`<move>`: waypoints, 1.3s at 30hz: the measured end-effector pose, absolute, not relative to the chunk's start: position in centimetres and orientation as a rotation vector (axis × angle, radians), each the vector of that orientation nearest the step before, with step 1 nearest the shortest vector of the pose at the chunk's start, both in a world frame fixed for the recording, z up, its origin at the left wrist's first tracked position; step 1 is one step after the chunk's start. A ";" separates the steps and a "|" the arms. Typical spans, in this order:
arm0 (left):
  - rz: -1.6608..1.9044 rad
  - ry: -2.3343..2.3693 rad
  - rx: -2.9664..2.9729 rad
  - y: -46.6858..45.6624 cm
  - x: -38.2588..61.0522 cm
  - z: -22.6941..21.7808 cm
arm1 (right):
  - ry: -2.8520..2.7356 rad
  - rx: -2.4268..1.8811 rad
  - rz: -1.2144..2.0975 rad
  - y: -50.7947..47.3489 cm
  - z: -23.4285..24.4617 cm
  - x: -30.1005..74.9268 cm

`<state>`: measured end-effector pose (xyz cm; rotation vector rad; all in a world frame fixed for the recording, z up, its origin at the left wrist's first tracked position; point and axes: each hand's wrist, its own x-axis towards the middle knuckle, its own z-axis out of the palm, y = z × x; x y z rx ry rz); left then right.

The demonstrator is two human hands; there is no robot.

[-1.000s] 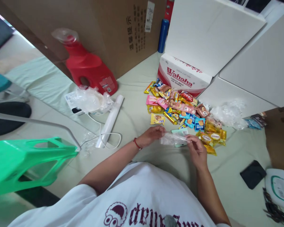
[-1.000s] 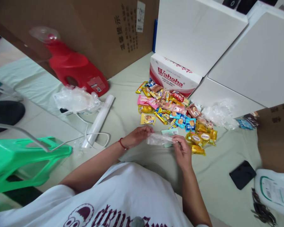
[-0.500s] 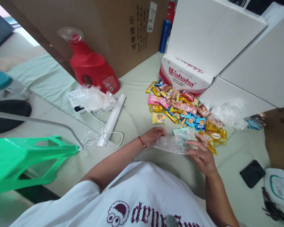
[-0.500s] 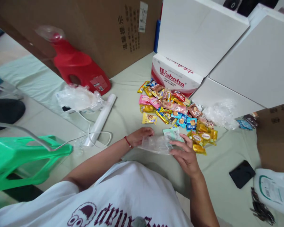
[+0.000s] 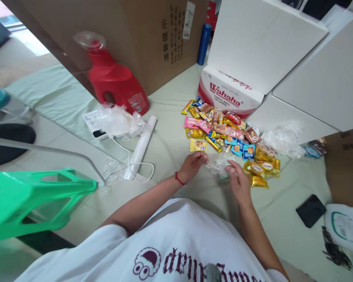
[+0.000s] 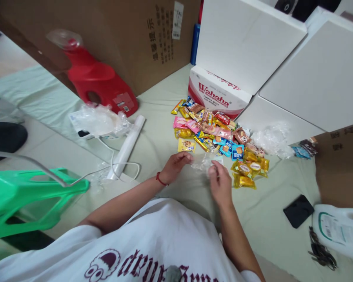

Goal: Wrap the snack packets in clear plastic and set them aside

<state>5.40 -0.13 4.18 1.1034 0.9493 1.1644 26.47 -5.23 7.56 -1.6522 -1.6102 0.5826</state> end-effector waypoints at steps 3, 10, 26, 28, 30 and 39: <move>1.223 1.038 1.170 -0.6 5.1 4.4 | -1.581 -1.688 0.723 -3.6 7.4 24.1; 1.298 1.170 0.651 -1.4 4.2 3.5 | -1.510 -1.437 0.420 -5.2 6.9 24.3; 0.802 1.074 0.616 1.7 6.6 6.4 | -2.122 -1.049 0.186 -11.0 6.6 25.7; 0.913 0.949 0.556 1.2 6.7 6.9 | -2.105 -1.151 0.314 -12.8 5.5 26.2; 1.026 0.809 0.545 0.3 6.7 7.4 | -1.949 -1.313 0.559 -14.0 4.7 27.1; 1.149 0.808 1.331 -4.2 7.7 8.2 | -1.177 -1.508 0.970 -8.2 7.9 27.9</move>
